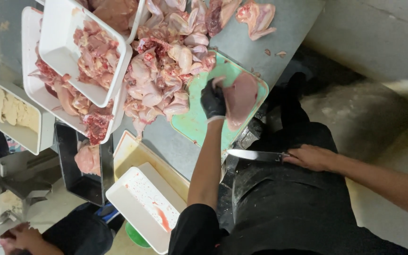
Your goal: A person is cutting raw chicken breasts into smaller pieces using a knife on a cutting board in a food production environment.
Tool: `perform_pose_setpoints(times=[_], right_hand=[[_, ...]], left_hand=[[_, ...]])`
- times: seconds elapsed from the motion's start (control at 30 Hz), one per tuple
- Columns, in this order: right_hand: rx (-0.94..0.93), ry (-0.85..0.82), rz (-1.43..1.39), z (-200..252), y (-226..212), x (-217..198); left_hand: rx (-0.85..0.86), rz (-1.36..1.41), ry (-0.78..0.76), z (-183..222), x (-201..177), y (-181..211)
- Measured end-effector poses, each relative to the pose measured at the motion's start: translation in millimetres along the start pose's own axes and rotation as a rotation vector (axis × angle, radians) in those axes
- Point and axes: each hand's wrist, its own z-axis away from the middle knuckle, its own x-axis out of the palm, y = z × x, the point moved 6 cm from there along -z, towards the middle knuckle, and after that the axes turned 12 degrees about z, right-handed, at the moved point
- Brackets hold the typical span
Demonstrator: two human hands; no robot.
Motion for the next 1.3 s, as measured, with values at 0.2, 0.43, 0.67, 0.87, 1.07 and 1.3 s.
perform_pose_setpoints(times=[0.2, 0.43, 0.67, 0.87, 1.07, 1.3], right_hand=[[0.178, 0.341, -0.216, 3, -25, -76], [0.104, 0.516, -0.159, -54, -69, -118], [0.161, 0.421, -0.054, -27, -104, -92], [0.247, 0.043, 0.171, 17, -86, -36], [0.277, 0.552, -0.26, 6, -19, -50], [0.262, 0.693, -0.436, 21, -6, -89]], left_hand=[[-0.645, 0.63, 0.332, 10, -36, -63], [-0.625, 0.72, 0.418, 18, -46, -22], [-0.626, 0.903, 0.616, 53, -63, -47], [-0.517, 0.605, 0.757, 109, -158, -92], [-0.07, -0.109, 0.072, 105, -122, 17], [0.412, -0.153, -0.227, 49, -2, 95]])
